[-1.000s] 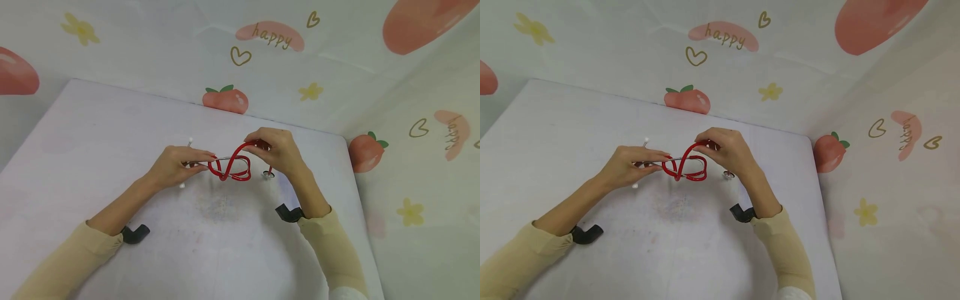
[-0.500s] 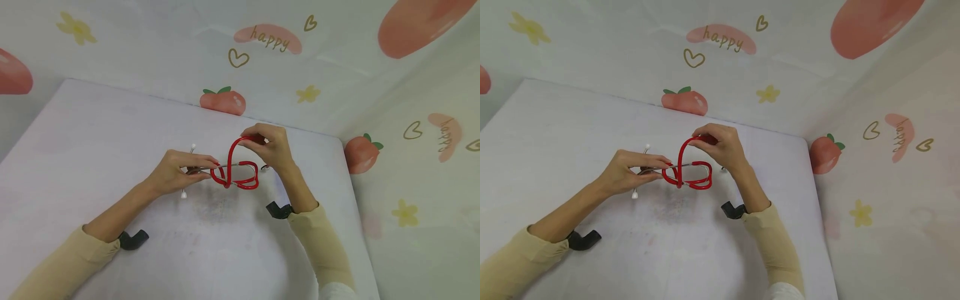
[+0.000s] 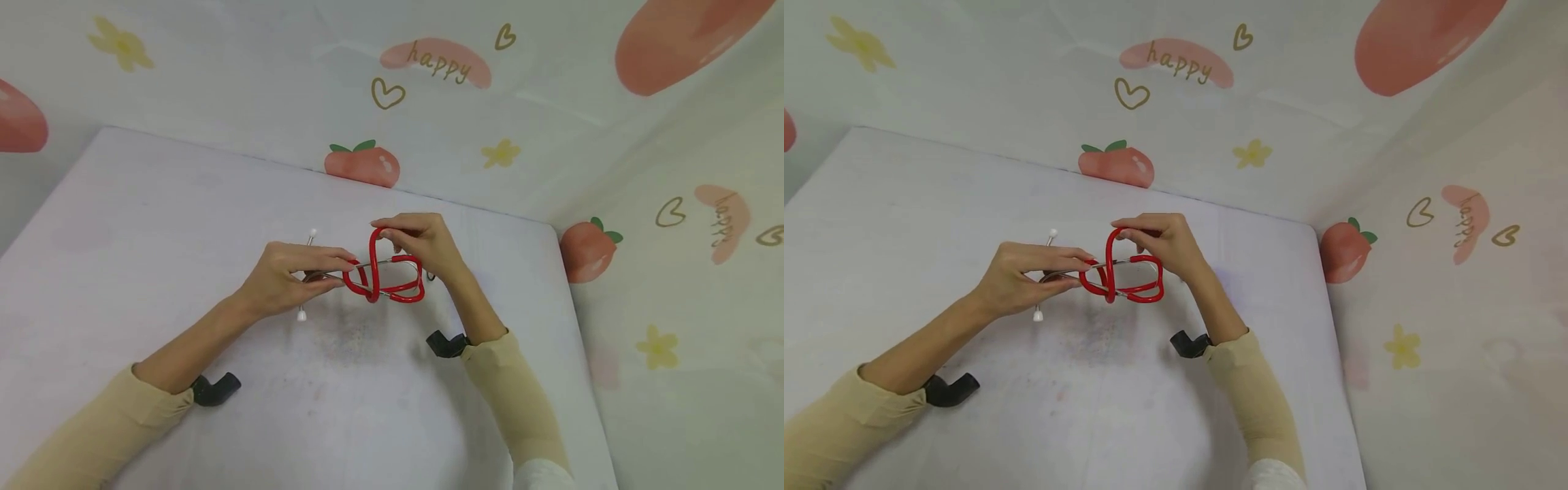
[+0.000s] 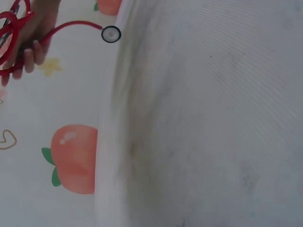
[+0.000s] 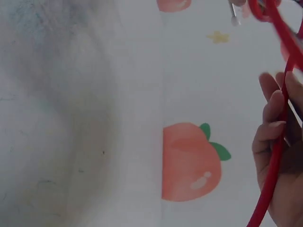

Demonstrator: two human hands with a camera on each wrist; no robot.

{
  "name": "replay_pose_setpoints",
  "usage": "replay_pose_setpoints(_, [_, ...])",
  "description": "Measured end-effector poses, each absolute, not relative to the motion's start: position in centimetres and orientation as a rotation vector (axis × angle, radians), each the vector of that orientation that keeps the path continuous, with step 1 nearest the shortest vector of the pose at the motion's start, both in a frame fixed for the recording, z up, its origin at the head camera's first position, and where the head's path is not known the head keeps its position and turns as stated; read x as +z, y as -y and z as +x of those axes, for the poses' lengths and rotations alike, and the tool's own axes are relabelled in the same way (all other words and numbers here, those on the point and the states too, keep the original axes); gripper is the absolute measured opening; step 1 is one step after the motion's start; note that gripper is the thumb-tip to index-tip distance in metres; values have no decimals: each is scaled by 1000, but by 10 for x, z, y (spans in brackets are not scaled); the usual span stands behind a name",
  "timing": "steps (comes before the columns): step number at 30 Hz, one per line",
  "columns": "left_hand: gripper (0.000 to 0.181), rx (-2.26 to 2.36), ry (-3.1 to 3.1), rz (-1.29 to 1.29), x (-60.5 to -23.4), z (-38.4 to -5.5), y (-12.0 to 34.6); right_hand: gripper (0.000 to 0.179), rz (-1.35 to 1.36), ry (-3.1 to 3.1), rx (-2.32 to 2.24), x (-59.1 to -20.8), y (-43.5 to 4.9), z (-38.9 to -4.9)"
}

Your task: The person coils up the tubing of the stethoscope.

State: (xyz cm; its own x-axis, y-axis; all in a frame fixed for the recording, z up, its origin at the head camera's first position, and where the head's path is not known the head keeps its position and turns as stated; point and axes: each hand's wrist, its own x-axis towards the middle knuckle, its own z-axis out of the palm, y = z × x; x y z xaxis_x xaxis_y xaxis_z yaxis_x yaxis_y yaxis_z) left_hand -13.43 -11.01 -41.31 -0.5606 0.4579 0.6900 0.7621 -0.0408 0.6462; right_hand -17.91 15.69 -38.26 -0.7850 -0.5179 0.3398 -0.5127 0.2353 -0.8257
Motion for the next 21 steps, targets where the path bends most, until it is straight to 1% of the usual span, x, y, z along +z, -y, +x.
replay_pose_setpoints(3, [28,-1626,1954,-1263,-409,-137,110,23,-870,-2352,-1701,-387,-154,-176])
replay_pose_setpoints(6, [39,-1629,1961,-1203,-406,-141,110,23,-790,-2334,-1693,-395,-148,-172])
replay_pose_setpoints(8, [42,-1627,1967,-1161,-405,-143,110,22,-752,-2351,-1645,-400,-143,-168])
replay_pose_setpoints(13, [40,-1587,1967,-1077,-406,-146,110,23,-633,-2336,-1604,-411,-132,-164])
replay_pose_setpoints(16, [39,-1544,1967,-1052,-407,-148,111,26,-617,-2264,-1676,-416,-130,-161])
replay_pose_setpoints(18, [38,-1507,1970,-1021,-409,-152,113,25,-676,-2257,-1674,-420,-130,-159])
replay_pose_setpoints(21, [38,-1462,1973,-937,-411,-159,117,28,-747,-2282,-1631,-423,-130,-153])
